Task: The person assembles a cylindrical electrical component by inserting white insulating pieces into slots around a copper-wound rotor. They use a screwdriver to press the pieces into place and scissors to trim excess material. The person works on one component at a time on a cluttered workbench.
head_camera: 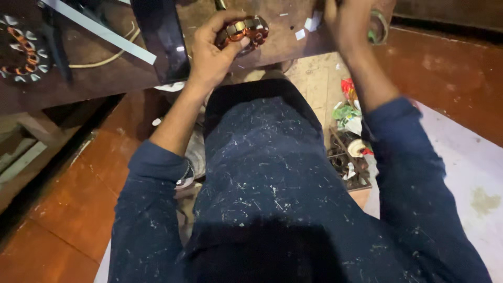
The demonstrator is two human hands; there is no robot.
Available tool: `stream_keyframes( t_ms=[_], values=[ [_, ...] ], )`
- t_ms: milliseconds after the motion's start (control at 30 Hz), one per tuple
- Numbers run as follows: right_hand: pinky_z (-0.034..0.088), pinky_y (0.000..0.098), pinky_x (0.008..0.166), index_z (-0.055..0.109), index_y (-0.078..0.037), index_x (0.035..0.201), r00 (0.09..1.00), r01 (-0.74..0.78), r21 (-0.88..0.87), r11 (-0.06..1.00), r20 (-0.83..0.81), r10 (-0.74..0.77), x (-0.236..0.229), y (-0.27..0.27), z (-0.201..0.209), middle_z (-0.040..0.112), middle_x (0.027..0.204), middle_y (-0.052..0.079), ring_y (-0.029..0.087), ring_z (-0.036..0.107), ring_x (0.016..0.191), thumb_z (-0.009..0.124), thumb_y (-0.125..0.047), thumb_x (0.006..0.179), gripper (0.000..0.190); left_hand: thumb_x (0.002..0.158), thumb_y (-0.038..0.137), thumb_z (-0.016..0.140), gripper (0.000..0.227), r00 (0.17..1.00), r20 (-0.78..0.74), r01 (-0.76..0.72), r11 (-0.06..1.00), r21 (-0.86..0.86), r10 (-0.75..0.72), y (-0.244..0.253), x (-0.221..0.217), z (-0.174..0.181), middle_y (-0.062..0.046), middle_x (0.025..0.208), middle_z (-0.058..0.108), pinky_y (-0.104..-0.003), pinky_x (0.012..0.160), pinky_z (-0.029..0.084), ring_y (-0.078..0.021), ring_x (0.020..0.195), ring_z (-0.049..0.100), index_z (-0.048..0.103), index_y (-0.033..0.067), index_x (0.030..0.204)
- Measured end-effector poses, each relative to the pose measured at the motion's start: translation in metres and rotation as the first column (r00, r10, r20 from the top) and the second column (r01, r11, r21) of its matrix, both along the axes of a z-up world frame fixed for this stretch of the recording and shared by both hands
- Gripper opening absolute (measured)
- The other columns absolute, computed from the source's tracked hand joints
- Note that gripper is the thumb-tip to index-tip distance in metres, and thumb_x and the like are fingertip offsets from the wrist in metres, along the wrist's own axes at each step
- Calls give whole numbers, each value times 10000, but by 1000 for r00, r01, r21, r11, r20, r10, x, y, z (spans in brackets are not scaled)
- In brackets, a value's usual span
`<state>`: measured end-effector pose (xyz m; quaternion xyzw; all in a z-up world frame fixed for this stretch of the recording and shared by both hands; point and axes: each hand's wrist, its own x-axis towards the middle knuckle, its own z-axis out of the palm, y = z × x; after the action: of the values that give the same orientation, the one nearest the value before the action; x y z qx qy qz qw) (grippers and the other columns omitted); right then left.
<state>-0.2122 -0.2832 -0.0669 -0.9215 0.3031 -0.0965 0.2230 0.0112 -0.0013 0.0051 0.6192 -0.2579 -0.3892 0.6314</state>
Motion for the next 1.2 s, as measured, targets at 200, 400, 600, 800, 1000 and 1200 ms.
stream_keyframes(
  t_ms=[200,400,600,800,1000,1200],
  values=[
    [488,461,965,640,-87,1432,977,-194,-38,980,-103,189,-28,77,50,593,1346,177,379,588,1199,779,-279,1065,437,939,-12,750,385,1000,-21,13,1000,-11,-13,2,-1,-3,-78,1199,730,-296,1027,580,-150,1124,716,647,30,1307],
    [361,549,1032,490,5,1544,962,-261,-194,946,-129,240,-20,94,55,406,1486,298,460,449,1262,770,-644,977,907,918,-2,745,405,999,8,31,998,51,-32,-2,-1,1,-78,1194,747,-307,1003,595,-147,1111,729,654,40,1310],
    [397,505,1005,604,-37,1473,945,-327,-140,935,-65,321,-39,90,53,515,1452,210,385,524,1222,760,-367,984,610,911,98,842,493,968,252,-13,995,99,-13,6,-1,15,-126,1245,716,-353,1033,574,-208,1162,707,624,29,1347],
    [483,461,941,715,-21,1252,886,-428,-211,879,93,454,-57,81,50,680,1233,148,328,626,1081,726,-119,842,422,948,161,830,534,975,221,-43,996,83,23,6,-9,42,-135,1298,712,-373,1078,556,-251,1209,702,579,38,1403],
    [556,390,880,754,-37,1184,962,-122,299,946,269,39,-47,65,57,738,1075,137,308,710,996,678,39,907,296,925,46,770,309,568,806,-252,968,-24,168,-12,-67,72,-125,1178,670,-434,1034,509,-348,1133,644,655,97,1208],
    [570,308,785,748,2,1127,972,-191,613,767,228,59,-27,55,92,765,988,110,185,727,879,756,-49,953,182,916,91,756,242,905,424,-37,998,48,13,-63,-105,53,-140,1070,749,-344,863,581,-242,993,739,739,11,1144]
  ],
)
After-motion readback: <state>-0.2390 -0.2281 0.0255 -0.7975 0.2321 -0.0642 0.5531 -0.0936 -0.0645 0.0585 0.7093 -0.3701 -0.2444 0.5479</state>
